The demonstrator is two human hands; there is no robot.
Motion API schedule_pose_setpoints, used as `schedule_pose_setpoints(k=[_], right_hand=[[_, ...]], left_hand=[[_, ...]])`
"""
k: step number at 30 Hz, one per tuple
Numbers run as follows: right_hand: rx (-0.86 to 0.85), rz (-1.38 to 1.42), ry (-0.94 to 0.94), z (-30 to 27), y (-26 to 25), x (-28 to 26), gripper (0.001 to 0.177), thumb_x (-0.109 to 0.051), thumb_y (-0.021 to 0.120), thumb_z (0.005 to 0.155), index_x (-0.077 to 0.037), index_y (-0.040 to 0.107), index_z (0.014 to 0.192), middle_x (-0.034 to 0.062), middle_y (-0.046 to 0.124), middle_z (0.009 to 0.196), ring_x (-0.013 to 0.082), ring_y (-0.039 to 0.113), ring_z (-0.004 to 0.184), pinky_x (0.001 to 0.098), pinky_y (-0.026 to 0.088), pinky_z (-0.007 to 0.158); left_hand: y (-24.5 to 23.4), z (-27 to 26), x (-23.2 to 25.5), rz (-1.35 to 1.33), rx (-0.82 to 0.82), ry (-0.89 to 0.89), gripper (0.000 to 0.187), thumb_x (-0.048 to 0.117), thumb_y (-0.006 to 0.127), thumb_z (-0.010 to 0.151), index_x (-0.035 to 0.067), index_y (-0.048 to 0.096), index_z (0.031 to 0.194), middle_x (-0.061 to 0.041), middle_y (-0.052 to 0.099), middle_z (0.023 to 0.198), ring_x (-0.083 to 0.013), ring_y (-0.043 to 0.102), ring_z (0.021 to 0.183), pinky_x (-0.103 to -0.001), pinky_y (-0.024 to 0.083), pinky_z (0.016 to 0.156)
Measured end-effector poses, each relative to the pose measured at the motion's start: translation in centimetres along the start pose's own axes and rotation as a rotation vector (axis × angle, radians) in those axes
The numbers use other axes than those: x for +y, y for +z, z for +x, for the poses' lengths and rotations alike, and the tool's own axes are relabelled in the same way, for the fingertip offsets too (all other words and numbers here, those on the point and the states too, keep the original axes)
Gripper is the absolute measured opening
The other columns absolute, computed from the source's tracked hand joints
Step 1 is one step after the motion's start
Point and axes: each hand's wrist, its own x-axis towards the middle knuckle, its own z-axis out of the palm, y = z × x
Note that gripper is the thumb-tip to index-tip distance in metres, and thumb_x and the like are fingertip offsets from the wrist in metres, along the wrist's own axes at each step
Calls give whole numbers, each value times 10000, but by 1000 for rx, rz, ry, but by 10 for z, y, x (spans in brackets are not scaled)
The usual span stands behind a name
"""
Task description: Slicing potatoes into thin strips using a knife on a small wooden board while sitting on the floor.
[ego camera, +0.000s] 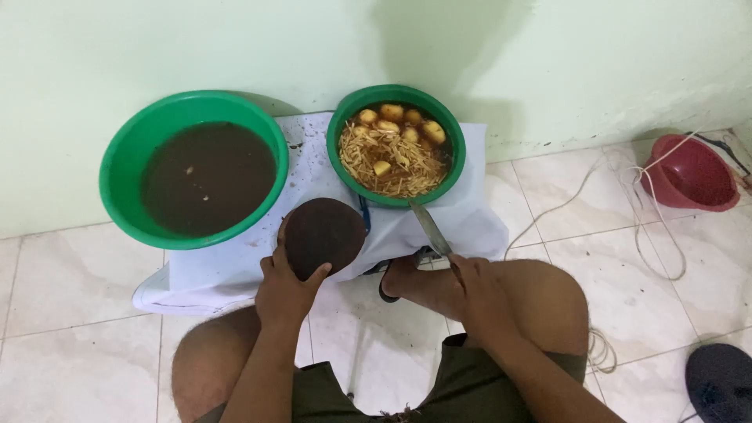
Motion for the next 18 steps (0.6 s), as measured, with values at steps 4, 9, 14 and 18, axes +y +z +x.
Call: schedule_pose_setpoints(k=[4, 9, 14, 18], right_hand=[[285, -171, -165, -22, 4, 26, 386, -286, 468, 1071, -83, 609, 1368, 239, 617, 1006, 262, 650, 823, 346, 552, 659], [59, -16, 69, -13, -73, -26, 416, -317, 452, 1045, -87, 563, 1374, 219, 635, 1189, 392, 653, 1114, 513, 526, 1001], [272, 327, -65, 33, -49, 5, 510, -77, 560, 922, -112, 526, 1430, 124, 572, 1230, 270, 590, 1043, 420, 481, 924], [319, 553, 61, 64, -37, 6, 488, -184, 545, 995, -156, 504, 1481, 145, 586, 1319, 312, 596, 1121, 496, 485, 968]], left_hand=[[-14, -17, 14, 57, 8, 76, 1118, 770, 705, 801, 48, 368, 1584, -251, 532, 1407, -432, 631, 1252, -548, 590, 963], [11, 2, 4, 224, 120, 147, 1077, 629, 815, 759, 68, 407, 1583, -203, 578, 1370, -370, 639, 1249, -536, 594, 935], [2, 10, 24, 75, 249, 235, 1026, 573, 872, 699, 41, 500, 1493, -204, 532, 1411, -393, 560, 1237, -554, 487, 955], [-8, 19, 71, -110, 430, 669, 542, 376, 868, 807, 63, 700, 1217, -165, 669, 1259, -340, 643, 1217, -515, 447, 1074]])
